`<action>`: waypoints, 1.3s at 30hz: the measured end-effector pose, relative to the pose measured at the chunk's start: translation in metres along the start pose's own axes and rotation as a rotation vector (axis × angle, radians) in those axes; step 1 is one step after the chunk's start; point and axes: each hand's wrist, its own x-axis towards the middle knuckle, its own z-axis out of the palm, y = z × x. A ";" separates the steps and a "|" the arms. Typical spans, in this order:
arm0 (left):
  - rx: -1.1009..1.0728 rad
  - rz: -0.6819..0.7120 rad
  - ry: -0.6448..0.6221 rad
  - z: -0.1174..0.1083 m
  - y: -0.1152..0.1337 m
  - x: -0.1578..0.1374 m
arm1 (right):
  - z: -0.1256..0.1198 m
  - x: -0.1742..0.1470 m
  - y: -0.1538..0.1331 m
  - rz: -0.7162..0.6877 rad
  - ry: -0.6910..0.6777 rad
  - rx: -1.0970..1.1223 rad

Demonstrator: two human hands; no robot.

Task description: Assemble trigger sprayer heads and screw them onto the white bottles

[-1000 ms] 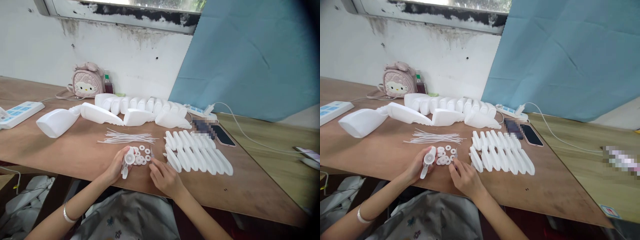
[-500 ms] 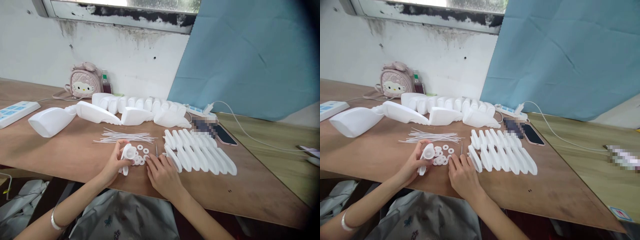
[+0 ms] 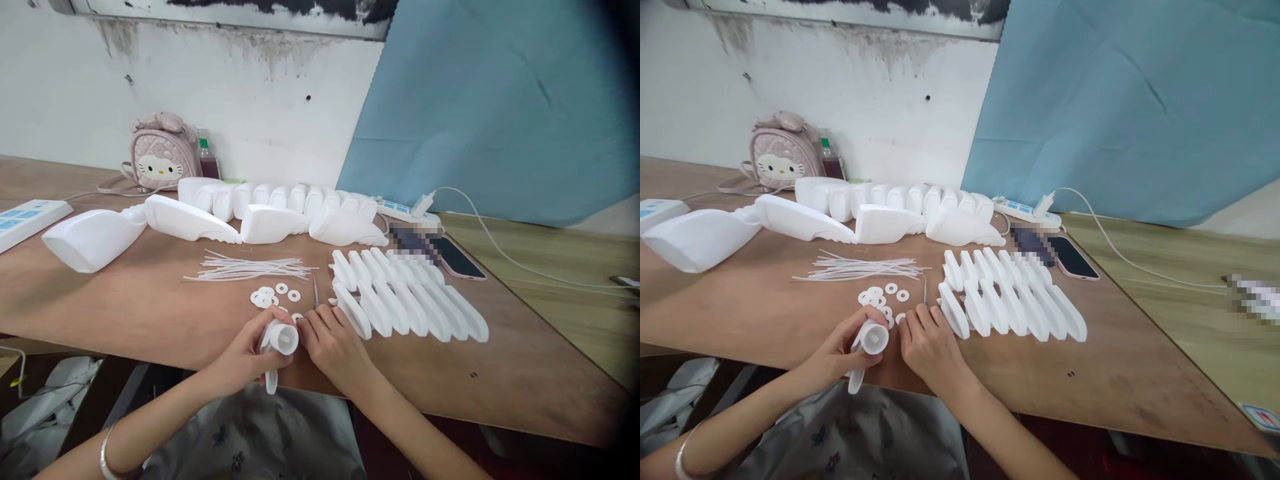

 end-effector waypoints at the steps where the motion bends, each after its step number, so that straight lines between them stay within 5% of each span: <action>1: -0.014 -0.003 0.011 0.000 0.000 0.000 | 0.000 0.000 0.000 0.019 0.015 -0.008; 5: -0.071 -0.047 0.046 -0.002 0.002 0.002 | -0.006 0.000 0.001 0.162 0.112 0.006; 8: -0.066 -0.066 0.035 -0.002 0.003 0.004 | -0.018 -0.001 0.002 0.281 0.353 0.071; 11: -0.071 -0.055 0.019 0.000 0.002 0.005 | -0.026 -0.001 -0.002 0.222 0.540 0.075; 18: -0.130 -0.057 0.042 0.001 -0.004 0.005 | -0.017 0.002 -0.012 -0.048 0.468 0.183; 28: -0.298 0.005 -0.149 -0.005 -0.005 -0.001 | -0.021 0.003 -0.007 0.053 0.376 0.539; 33: -0.040 0.153 0.034 -0.001 -0.011 -0.003 | -0.020 0.002 -0.006 0.021 0.364 0.625; 39: 0.502 0.511 0.107 -0.007 -0.005 -0.011 | -0.018 -0.005 -0.004 0.100 0.387 0.730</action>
